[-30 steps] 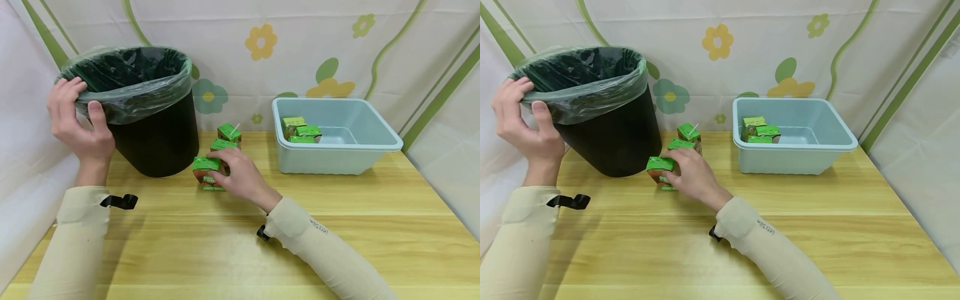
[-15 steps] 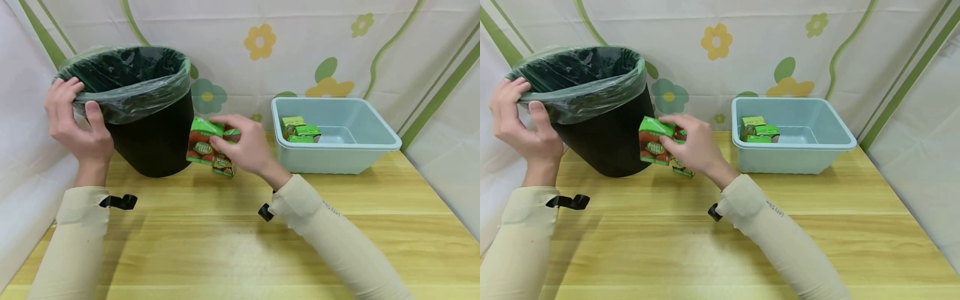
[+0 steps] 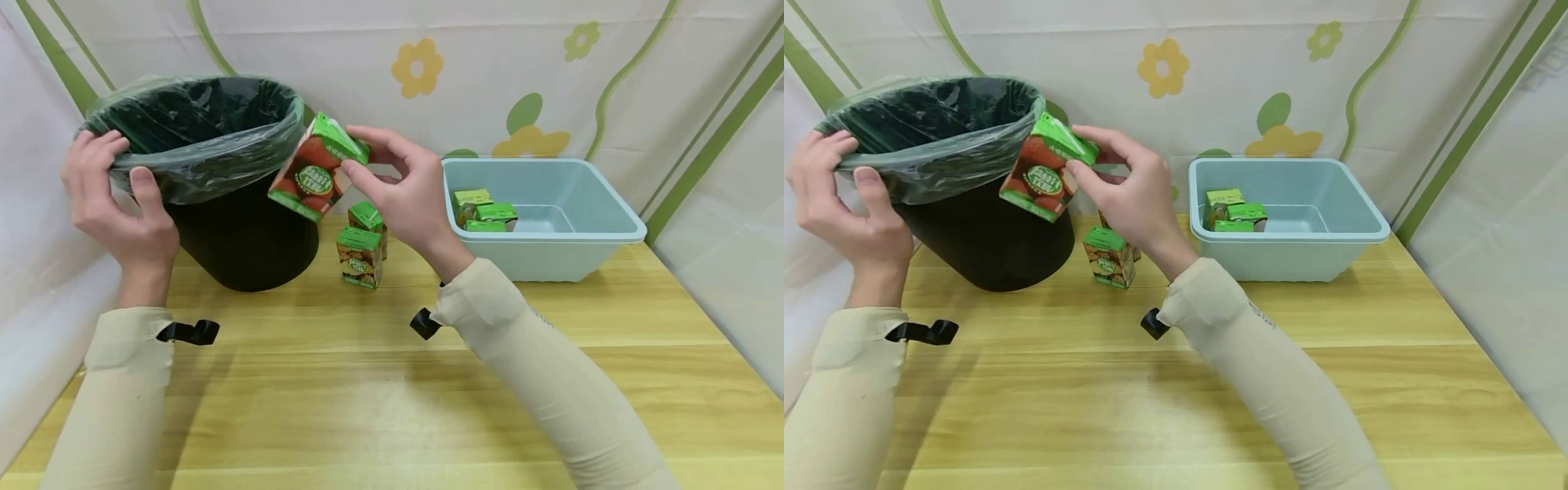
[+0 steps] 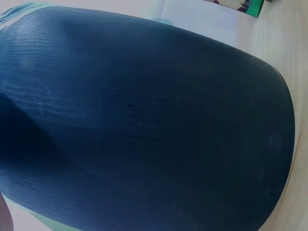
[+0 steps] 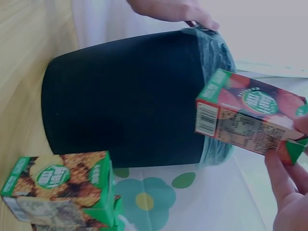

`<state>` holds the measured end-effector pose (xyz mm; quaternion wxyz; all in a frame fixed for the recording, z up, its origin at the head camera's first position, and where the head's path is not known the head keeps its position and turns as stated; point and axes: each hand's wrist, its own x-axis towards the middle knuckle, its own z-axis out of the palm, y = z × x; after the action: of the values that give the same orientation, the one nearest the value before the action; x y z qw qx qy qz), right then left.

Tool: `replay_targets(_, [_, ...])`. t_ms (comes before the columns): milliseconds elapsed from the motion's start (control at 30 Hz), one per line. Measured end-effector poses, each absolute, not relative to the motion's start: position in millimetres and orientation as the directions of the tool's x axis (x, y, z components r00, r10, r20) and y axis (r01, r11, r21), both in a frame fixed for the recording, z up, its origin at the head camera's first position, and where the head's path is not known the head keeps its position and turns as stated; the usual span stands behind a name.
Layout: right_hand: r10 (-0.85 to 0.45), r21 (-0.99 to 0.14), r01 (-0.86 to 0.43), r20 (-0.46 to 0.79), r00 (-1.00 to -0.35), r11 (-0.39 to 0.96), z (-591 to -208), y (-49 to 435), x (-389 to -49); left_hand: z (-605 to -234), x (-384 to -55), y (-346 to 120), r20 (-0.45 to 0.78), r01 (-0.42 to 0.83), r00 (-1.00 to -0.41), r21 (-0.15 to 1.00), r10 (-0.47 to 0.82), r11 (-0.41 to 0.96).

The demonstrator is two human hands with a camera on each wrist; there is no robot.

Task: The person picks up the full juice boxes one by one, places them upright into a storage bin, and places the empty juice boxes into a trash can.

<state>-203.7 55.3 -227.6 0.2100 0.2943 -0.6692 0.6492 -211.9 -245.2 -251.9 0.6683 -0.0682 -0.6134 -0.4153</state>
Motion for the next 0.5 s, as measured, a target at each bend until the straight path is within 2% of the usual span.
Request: replay_targets(500, [0.035,-0.784,-0.589,0.594,-0.803,-0.195,-193.6,36.9,-197.6,-256.4,-220.9,-255.7,0.881,0.644,-0.070,0.398,-0.468,0.653])
